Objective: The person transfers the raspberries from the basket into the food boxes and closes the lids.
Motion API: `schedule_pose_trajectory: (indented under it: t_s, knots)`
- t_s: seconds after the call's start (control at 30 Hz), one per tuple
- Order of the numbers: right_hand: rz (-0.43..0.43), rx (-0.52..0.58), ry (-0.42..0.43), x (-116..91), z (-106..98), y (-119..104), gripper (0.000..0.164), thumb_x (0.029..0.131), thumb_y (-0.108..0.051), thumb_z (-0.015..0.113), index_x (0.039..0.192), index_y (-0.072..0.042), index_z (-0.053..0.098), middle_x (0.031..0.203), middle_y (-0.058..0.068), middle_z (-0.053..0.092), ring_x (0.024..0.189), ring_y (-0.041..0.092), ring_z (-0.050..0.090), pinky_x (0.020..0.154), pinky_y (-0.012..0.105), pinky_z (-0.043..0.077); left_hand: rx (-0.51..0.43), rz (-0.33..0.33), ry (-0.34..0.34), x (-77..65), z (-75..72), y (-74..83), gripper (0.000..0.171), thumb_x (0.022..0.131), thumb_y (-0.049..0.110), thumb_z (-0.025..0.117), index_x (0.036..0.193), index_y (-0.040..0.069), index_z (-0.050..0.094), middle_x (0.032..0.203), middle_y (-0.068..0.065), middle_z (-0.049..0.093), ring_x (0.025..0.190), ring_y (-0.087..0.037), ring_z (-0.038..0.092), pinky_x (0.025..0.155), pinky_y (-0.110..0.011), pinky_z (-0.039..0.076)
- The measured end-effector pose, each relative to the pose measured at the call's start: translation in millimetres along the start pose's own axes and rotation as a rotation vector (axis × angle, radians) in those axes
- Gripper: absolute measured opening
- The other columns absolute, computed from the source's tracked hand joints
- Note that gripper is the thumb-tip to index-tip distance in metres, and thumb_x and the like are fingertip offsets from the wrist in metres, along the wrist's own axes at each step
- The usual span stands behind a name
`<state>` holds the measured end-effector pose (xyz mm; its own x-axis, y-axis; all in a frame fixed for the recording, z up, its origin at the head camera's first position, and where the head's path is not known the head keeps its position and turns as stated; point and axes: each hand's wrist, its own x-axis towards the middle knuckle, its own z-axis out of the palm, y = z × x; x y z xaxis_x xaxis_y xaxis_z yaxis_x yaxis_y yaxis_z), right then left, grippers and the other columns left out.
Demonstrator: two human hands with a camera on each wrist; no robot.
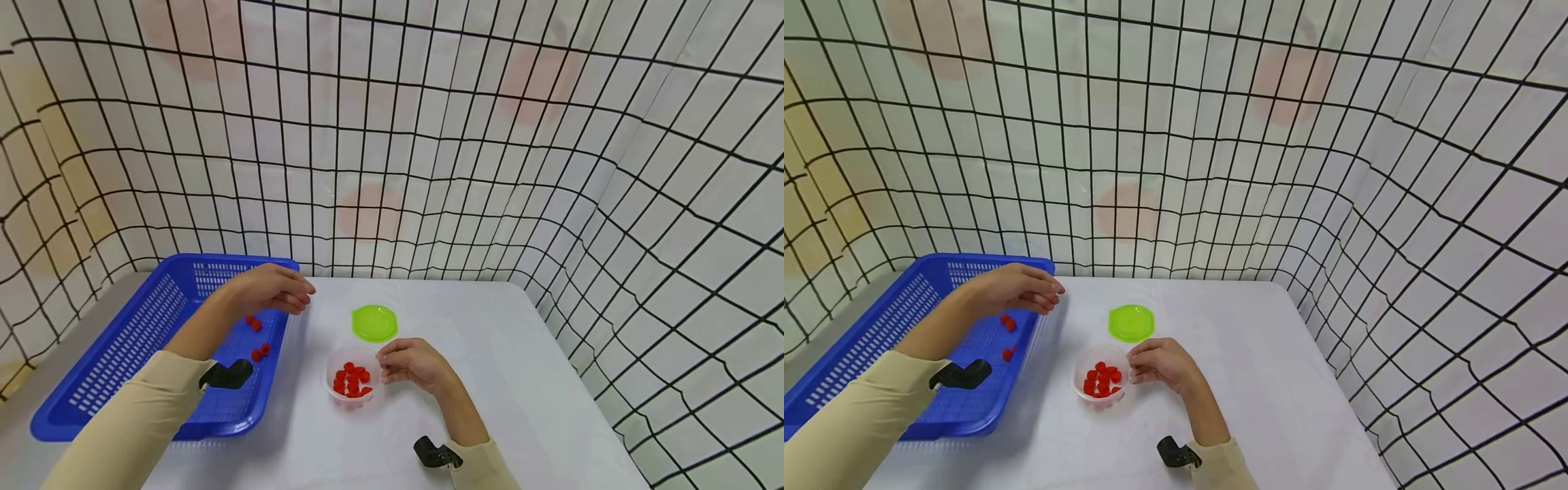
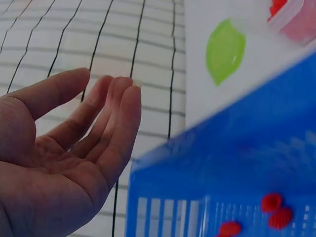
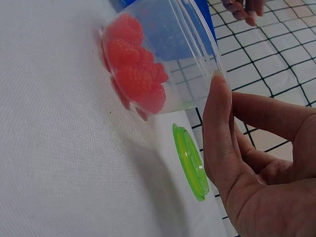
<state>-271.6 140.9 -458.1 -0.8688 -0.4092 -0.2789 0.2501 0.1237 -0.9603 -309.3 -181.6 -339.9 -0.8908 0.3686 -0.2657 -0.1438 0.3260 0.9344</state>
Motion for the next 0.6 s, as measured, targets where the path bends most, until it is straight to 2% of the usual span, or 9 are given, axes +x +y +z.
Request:
schedule_pose_trajectory:
  t_s: [0.2, 0.3, 0.47, 0.6]
  knots:
    - [0.002, -0.011, 0.004, -0.6, -1.0, 0.0, 0.024, 0.096, -0.01, 0.066, 0.11, 0.01, 0.067, 0.083, 0.007, 0.067, 0.073, 0.018, 0.066, 0.074, 0.03, 0.063, -0.006, -0.01, 0.009, -13.6, -28.1, -17.0, 0.037, 0.102, 0.012, 0.059, 0.126, -0.016, 0.057, 0.09, -0.005, 0.073, 0.082, -0.015, 0.071, 0.084, -0.031, 0.062]
    - [0.003, -0.014, 0.013, -0.2, -0.6, -0.1, 0.024, 0.096, -0.011, 0.066, 0.11, 0.009, 0.067, 0.084, 0.007, 0.067, 0.073, 0.018, 0.066, 0.074, 0.03, 0.063, 0.04, -0.03, -0.003, -17.7, -39.7, -29.7, 0.037, 0.102, 0.014, 0.058, 0.125, -0.016, 0.058, 0.088, -0.003, 0.072, 0.082, -0.015, 0.071, 0.083, -0.032, 0.062]
    - [0.006, -0.017, 0.014, 0.1, -0.1, 0.3, 0.026, 0.095, -0.012, 0.067, 0.111, 0.009, 0.067, 0.085, 0.008, 0.067, 0.073, 0.018, 0.066, 0.074, 0.03, 0.063, 0.167, -0.104, -0.017, -20.7, -53.2, -50.0, 0.035, 0.101, 0.014, 0.06, 0.122, -0.013, 0.061, 0.096, -0.01, 0.072, 0.088, -0.021, 0.071, 0.09, -0.042, 0.061]
    - [0.007, -0.01, 0.007, 0.1, 0.0, 0.8, 0.027, 0.095, -0.012, 0.067, 0.112, 0.01, 0.066, 0.085, 0.007, 0.067, 0.073, 0.018, 0.066, 0.074, 0.03, 0.063, 0.223, -0.176, -0.035, -23.0, -56.1, -61.6, 0.033, 0.099, 0.013, 0.062, 0.12, -0.012, 0.064, 0.099, -0.012, 0.071, 0.088, -0.021, 0.069, 0.093, -0.045, 0.06]
